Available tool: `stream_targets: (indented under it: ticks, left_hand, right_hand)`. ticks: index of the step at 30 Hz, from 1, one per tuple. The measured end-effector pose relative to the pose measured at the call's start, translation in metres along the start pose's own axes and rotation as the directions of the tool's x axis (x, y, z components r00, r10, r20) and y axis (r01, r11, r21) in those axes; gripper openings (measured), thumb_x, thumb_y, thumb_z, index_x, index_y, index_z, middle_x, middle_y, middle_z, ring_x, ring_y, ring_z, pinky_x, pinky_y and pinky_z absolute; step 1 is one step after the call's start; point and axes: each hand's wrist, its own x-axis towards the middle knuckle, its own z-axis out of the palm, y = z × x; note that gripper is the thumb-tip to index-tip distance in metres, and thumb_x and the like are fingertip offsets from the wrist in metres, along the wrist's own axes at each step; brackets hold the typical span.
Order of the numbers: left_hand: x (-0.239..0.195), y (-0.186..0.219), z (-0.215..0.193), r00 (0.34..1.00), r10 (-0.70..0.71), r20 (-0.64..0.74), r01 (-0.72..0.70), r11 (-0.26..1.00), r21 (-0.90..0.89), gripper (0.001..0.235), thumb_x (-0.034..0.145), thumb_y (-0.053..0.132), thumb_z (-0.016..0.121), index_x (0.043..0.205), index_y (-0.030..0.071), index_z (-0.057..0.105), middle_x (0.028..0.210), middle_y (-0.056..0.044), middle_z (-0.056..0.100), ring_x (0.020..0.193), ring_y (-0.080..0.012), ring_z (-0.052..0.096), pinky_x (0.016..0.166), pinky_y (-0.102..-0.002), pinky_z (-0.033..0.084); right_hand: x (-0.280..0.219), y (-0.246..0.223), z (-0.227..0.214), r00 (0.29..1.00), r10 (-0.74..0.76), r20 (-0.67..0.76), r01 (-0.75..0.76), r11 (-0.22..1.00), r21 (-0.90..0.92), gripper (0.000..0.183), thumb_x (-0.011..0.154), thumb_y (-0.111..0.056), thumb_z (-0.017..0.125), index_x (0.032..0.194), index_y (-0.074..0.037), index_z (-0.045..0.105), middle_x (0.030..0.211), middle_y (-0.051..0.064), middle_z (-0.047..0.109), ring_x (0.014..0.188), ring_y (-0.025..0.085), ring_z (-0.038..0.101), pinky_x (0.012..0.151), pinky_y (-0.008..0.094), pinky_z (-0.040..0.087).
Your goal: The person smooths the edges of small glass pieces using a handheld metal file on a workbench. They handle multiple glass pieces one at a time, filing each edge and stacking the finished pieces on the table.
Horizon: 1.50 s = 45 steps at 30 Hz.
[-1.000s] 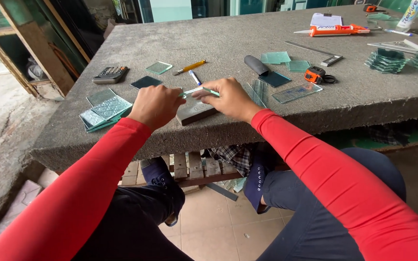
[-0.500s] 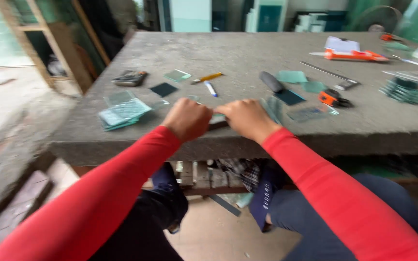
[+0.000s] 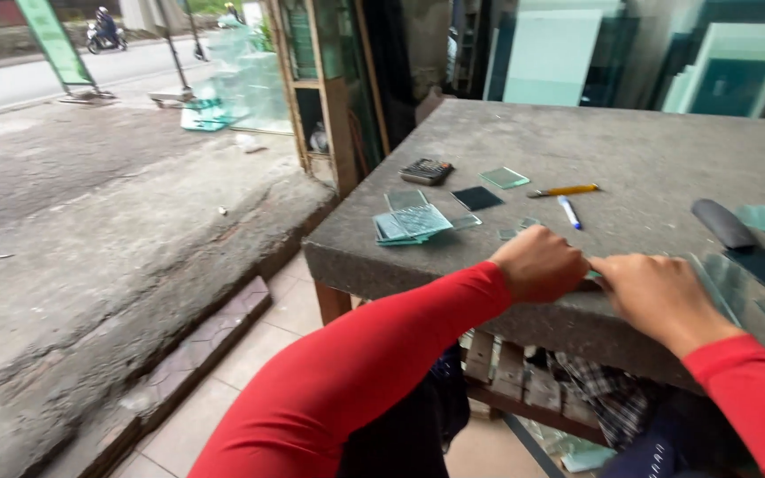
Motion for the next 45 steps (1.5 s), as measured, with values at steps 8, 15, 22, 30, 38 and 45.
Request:
stream_targets:
  ticks: [8,15,22,30,38,45]
  left_hand:
    - [-0.018,-0.017,-0.01,0.859,-0.252,0.446,0.19,0.965,0.18,0.032,0.114,0.013,0.057,0.089,0.01,0.077,0.073,-0.002,0.076,0.063,-0.0281,0.079,0.049,-0.039,0.071]
    - [-0.013,-0.031,0.015,0.398,-0.334,0.854,0.359,0.914,0.19,0.048,0.114,0.038,0.055,0.159,0.019,0.059,0.163,-0.007,0.058,0.136,-0.0489,0.066,0.097,-0.067,0.065]
    - [-0.025,-0.034,0.027,0.442,-0.288,0.85,0.373,0.92,0.118,0.045,0.108,0.031,0.059,0.15,0.016,0.067,0.156,-0.008,0.064,0.143,-0.0506,0.06,0.1,-0.076,0.058]
    - [-0.038,-0.055,0.063,0.66,-0.24,0.712,0.274,0.959,0.07,0.019,0.097,0.044,0.076,0.093,0.029,0.088,0.084,0.004,0.081,0.087,-0.0186,0.079,0.071,-0.046,0.067]
    - [-0.042,-0.053,0.069,0.645,-0.262,0.718,0.311,0.948,0.067,0.025,0.098,0.043,0.07,0.088,0.028,0.087,0.083,0.004,0.08,0.087,-0.0174,0.08,0.075,-0.041,0.067]
    - [-0.044,-0.059,0.068,0.608,-0.275,0.745,0.316,0.944,0.092,0.045,0.095,0.056,0.068,0.122,0.025,0.085,0.112,0.0,0.085,0.109,-0.0206,0.081,0.087,-0.047,0.067]
  right_hand:
    - [0.014,0.027,0.05,0.989,0.007,-0.149,-0.028,0.99,-0.14,0.056,0.105,-0.022,0.053,0.15,-0.055,0.061,0.112,-0.012,0.088,0.075,0.016,0.09,0.07,0.038,0.076]
    - [0.026,0.023,0.108,0.985,0.087,-0.151,-0.1,0.992,-0.08,0.061,0.105,-0.032,0.048,0.151,-0.071,0.057,0.133,-0.026,0.081,0.097,0.024,0.092,0.087,0.043,0.075]
    - [0.022,0.017,0.07,0.996,0.09,-0.013,-0.088,0.99,0.107,0.072,0.09,-0.02,0.053,0.151,-0.057,0.066,0.134,0.004,0.082,0.114,0.038,0.082,0.094,0.053,0.064]
    - [0.037,0.04,0.111,0.964,-0.085,-0.253,0.096,0.995,0.031,0.065,0.105,-0.008,0.044,0.151,-0.048,0.069,0.127,-0.011,0.083,0.096,0.031,0.084,0.085,0.05,0.069]
    - [0.032,0.019,0.1,0.958,-0.123,-0.259,0.124,0.992,-0.015,0.064,0.106,-0.005,0.043,0.147,-0.047,0.069,0.125,-0.01,0.084,0.095,0.025,0.084,0.083,0.046,0.07]
    - [0.023,0.014,0.079,0.946,-0.175,-0.271,0.174,0.984,-0.028,0.056,0.109,-0.004,0.044,0.142,-0.039,0.073,0.119,-0.006,0.085,0.074,0.022,0.083,0.066,0.04,0.07]
